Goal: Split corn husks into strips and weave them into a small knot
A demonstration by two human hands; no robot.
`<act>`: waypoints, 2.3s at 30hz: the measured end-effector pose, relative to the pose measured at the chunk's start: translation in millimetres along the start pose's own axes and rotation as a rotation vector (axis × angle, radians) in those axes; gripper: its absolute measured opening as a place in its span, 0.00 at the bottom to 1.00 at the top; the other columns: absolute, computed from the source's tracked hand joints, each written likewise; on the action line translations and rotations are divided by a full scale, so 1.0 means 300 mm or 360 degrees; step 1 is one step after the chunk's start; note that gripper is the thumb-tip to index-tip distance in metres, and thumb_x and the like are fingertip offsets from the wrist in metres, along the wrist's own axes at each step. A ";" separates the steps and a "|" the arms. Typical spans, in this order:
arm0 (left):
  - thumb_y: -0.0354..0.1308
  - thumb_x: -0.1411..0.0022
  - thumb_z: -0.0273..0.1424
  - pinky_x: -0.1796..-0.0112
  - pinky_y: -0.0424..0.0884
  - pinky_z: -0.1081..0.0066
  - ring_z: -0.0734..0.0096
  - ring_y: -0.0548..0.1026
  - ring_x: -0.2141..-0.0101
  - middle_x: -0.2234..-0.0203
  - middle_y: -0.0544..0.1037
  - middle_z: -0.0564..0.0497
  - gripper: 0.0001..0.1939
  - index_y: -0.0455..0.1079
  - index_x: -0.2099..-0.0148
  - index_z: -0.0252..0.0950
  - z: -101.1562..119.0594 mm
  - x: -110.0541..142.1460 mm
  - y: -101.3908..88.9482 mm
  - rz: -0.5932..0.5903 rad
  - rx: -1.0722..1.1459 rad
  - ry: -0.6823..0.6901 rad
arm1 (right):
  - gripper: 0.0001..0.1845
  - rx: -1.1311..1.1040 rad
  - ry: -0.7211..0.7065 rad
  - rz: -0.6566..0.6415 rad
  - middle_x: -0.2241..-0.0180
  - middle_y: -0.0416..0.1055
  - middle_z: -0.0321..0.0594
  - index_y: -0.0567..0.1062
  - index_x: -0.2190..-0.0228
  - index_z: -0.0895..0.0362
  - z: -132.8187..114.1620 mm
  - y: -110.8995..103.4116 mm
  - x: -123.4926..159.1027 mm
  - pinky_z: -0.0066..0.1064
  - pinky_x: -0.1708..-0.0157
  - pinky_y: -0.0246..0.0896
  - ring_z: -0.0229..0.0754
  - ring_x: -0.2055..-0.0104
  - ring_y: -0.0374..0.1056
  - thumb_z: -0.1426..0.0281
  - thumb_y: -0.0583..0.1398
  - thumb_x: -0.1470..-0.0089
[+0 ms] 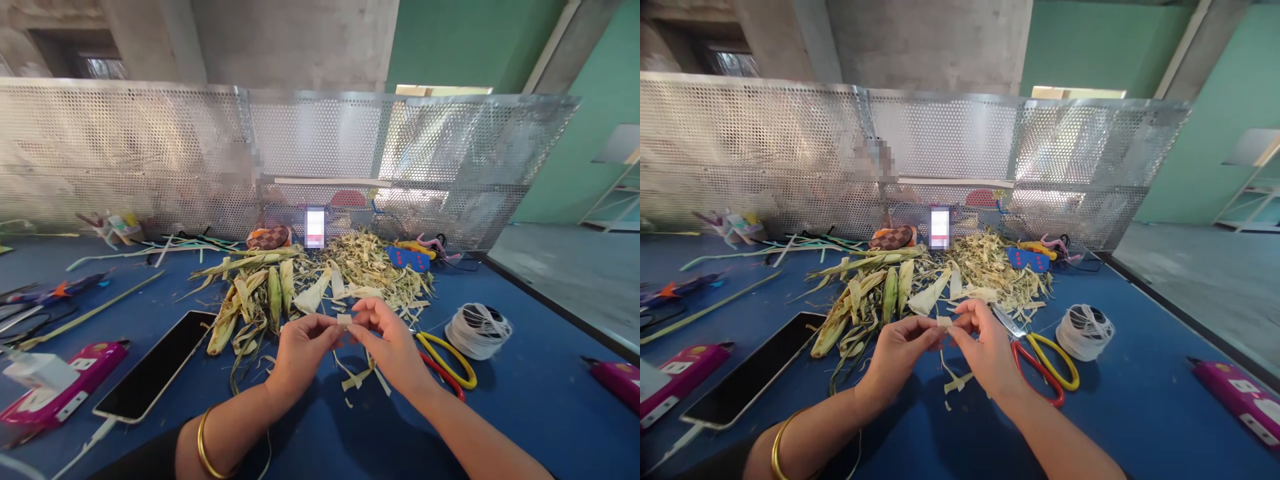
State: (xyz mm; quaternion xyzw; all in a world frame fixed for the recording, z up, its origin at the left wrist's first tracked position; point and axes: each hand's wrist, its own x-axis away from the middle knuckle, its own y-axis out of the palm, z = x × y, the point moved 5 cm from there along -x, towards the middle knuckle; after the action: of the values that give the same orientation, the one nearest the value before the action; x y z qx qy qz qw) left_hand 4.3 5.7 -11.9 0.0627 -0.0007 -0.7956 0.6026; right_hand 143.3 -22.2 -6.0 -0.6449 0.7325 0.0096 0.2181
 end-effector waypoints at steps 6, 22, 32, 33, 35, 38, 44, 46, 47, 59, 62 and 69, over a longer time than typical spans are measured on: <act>0.66 0.56 0.39 0.74 0.66 0.75 0.76 0.70 0.78 0.80 0.75 0.51 0.14 0.72 0.75 0.32 -0.024 0.006 0.006 0.0020 0.0287 -0.0251 | 0.13 0.0446 -0.0397 0.0056 0.66 0.73 0.40 0.67 0.57 0.52 -0.026 -0.007 0.012 0.36 0.62 0.66 0.42 0.65 0.70 0.70 0.56 0.45; 0.68 0.59 0.34 0.74 0.67 0.76 0.76 0.70 0.76 0.78 0.72 0.53 0.12 0.70 0.74 0.33 -0.044 0.023 0.022 -0.0083 0.0582 -0.0510 | 0.08 0.0701 -0.0616 -0.0050 0.67 0.72 0.40 0.71 0.70 0.52 -0.053 0.006 0.018 0.35 0.61 0.62 0.44 0.62 0.66 0.72 0.53 0.42; 0.65 0.56 0.34 0.70 0.68 0.75 0.75 0.71 0.75 0.79 0.75 0.53 0.09 0.73 0.73 0.33 -0.012 0.010 0.004 0.0016 0.0218 -0.0168 | 0.05 0.0308 -0.0148 -0.0012 0.76 0.70 0.35 0.69 0.74 0.54 -0.027 0.004 0.003 0.30 0.69 0.62 0.39 0.71 0.66 0.69 0.57 0.47; 0.65 0.56 0.34 0.69 0.68 0.74 0.75 0.71 0.75 0.79 0.75 0.53 0.09 0.73 0.73 0.33 -0.012 0.010 0.004 0.0017 0.0201 -0.0150 | 0.05 0.0280 -0.0123 0.0003 0.76 0.69 0.34 0.69 0.74 0.54 -0.025 0.004 0.004 0.30 0.69 0.62 0.39 0.71 0.66 0.69 0.57 0.48; 0.65 0.55 0.34 0.68 0.69 0.74 0.74 0.72 0.75 0.79 0.75 0.53 0.09 0.74 0.74 0.33 -0.013 0.010 0.005 0.0010 0.0193 -0.0134 | 0.03 0.0234 -0.0087 0.0040 0.75 0.69 0.35 0.68 0.73 0.55 -0.019 0.002 0.005 0.30 0.69 0.62 0.39 0.71 0.66 0.69 0.57 0.49; 0.65 0.54 0.34 0.67 0.69 0.73 0.73 0.73 0.73 0.77 0.77 0.51 0.09 0.74 0.73 0.33 -0.019 0.012 0.010 -0.0027 0.0205 -0.0137 | 0.05 0.0139 -0.0022 0.0068 0.73 0.69 0.35 0.67 0.68 0.55 -0.004 0.002 0.005 0.31 0.68 0.63 0.40 0.70 0.68 0.69 0.58 0.49; 0.67 0.56 0.34 0.67 0.70 0.73 0.71 0.74 0.73 0.78 0.77 0.52 0.09 0.73 0.74 0.34 -0.017 0.013 0.011 -0.0013 0.0136 -0.0060 | 0.06 -0.0012 0.0091 0.0018 0.74 0.68 0.34 0.64 0.70 0.54 0.003 0.006 0.001 0.33 0.67 0.64 0.40 0.70 0.68 0.68 0.58 0.50; 0.67 0.55 0.36 0.68 0.70 0.73 0.72 0.74 0.74 0.78 0.76 0.52 0.11 0.73 0.74 0.34 -0.018 0.013 0.010 0.0004 0.0175 -0.0092 | 0.07 -0.0059 0.0086 -0.0005 0.75 0.68 0.33 0.63 0.72 0.54 -0.001 0.005 0.000 0.33 0.68 0.65 0.39 0.71 0.68 0.67 0.58 0.49; 0.67 0.56 0.36 0.68 0.70 0.73 0.72 0.73 0.74 0.78 0.76 0.52 0.11 0.73 0.74 0.33 -0.020 0.013 0.009 0.0017 0.0206 -0.0127 | 0.07 -0.0041 0.0054 -0.0015 0.75 0.67 0.33 0.63 0.72 0.54 -0.006 0.004 0.000 0.32 0.68 0.65 0.39 0.71 0.68 0.67 0.58 0.49; 0.66 0.56 0.34 0.70 0.69 0.74 0.75 0.72 0.75 0.78 0.75 0.51 0.12 0.71 0.72 0.32 -0.041 0.015 0.011 -0.0052 0.0385 -0.0367 | 0.04 0.0581 -0.0430 -0.0060 0.71 0.71 0.36 0.70 0.71 0.53 -0.044 0.002 0.012 0.30 0.66 0.61 0.40 0.66 0.67 0.71 0.55 0.44; 0.65 0.56 0.34 0.71 0.69 0.74 0.74 0.73 0.75 0.78 0.74 0.52 0.11 0.70 0.71 0.33 -0.035 0.008 0.007 -0.0068 0.0327 -0.0311 | 0.05 0.0530 -0.0367 -0.0066 0.72 0.70 0.35 0.69 0.73 0.54 -0.043 0.000 0.008 0.29 0.67 0.60 0.39 0.67 0.66 0.71 0.56 0.45; 0.64 0.53 0.33 0.69 0.69 0.74 0.73 0.73 0.75 0.79 0.75 0.53 0.09 0.71 0.72 0.33 -0.015 0.005 0.010 -0.0077 0.0178 -0.0133 | 0.04 0.0159 -0.0086 0.0000 0.73 0.69 0.35 0.67 0.69 0.55 -0.012 -0.003 0.002 0.30 0.68 0.62 0.39 0.70 0.67 0.68 0.58 0.48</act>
State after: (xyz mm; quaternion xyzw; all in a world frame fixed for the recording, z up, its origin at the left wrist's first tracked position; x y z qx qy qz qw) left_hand 7.3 3.8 -16.3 0.0629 -0.0689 -0.8106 0.5782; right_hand 143.1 -24.0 -2.7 -0.6326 0.7260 -0.0096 0.2696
